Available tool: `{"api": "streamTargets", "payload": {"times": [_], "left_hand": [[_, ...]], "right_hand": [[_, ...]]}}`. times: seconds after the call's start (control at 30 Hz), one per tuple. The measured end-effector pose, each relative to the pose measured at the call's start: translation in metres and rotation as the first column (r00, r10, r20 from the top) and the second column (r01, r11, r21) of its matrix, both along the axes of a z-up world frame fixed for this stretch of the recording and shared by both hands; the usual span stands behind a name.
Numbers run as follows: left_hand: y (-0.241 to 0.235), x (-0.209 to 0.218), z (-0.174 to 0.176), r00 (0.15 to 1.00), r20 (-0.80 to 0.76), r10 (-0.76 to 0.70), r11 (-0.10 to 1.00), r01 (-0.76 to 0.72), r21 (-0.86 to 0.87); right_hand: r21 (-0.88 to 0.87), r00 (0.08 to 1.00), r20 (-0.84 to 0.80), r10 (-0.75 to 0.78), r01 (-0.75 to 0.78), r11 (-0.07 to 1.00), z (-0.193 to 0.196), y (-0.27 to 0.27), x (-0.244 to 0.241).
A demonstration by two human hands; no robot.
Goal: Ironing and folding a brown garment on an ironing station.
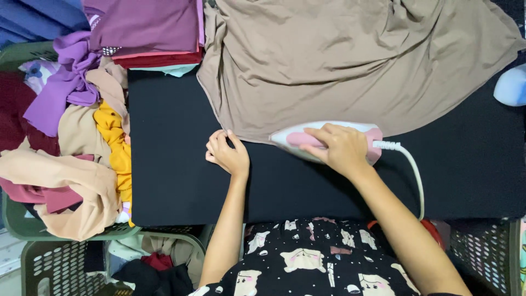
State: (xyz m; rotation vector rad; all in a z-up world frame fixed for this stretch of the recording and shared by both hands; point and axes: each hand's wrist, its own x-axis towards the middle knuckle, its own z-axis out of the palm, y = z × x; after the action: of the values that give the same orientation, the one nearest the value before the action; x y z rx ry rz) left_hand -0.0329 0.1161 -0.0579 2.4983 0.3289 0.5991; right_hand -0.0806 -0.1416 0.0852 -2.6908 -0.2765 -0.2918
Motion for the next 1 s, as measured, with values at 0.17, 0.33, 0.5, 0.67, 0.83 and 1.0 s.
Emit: {"api": "streamTargets", "payload": {"times": [0.17,0.33,0.5,0.67,0.83,1.0], "left_hand": [[-0.002,0.001,0.004,0.999,0.043,0.011,1.0,-0.01,-0.01],[0.0,0.001,0.005,1.0,0.015,-0.005,0.999,0.006,-0.032],[-0.001,0.0,0.004,0.999,0.041,0.004,1.0,-0.003,-0.03],[-0.002,0.001,0.005,0.999,0.036,0.009,1.0,-0.008,-0.014],[0.0,0.001,-0.002,0.999,0.036,0.009,0.999,-0.007,-0.05],[0.004,0.001,-0.009,0.998,0.06,0.01,0.999,-0.007,-0.052]], "right_hand": [[-0.017,0.998,0.061,-0.02,0.021,1.0,-0.002,0.011,0.002],[-0.019,0.996,0.05,-0.071,0.072,0.997,-0.007,0.021,0.002],[-0.017,0.999,0.043,-0.016,0.017,1.0,-0.006,0.03,0.001],[-0.007,0.995,0.071,0.068,-0.068,0.998,-0.008,0.039,0.004],[0.004,0.994,0.094,0.052,-0.052,0.999,-0.012,0.05,0.007],[0.019,0.997,0.073,-0.004,0.002,1.0,-0.019,0.061,0.011]]}}
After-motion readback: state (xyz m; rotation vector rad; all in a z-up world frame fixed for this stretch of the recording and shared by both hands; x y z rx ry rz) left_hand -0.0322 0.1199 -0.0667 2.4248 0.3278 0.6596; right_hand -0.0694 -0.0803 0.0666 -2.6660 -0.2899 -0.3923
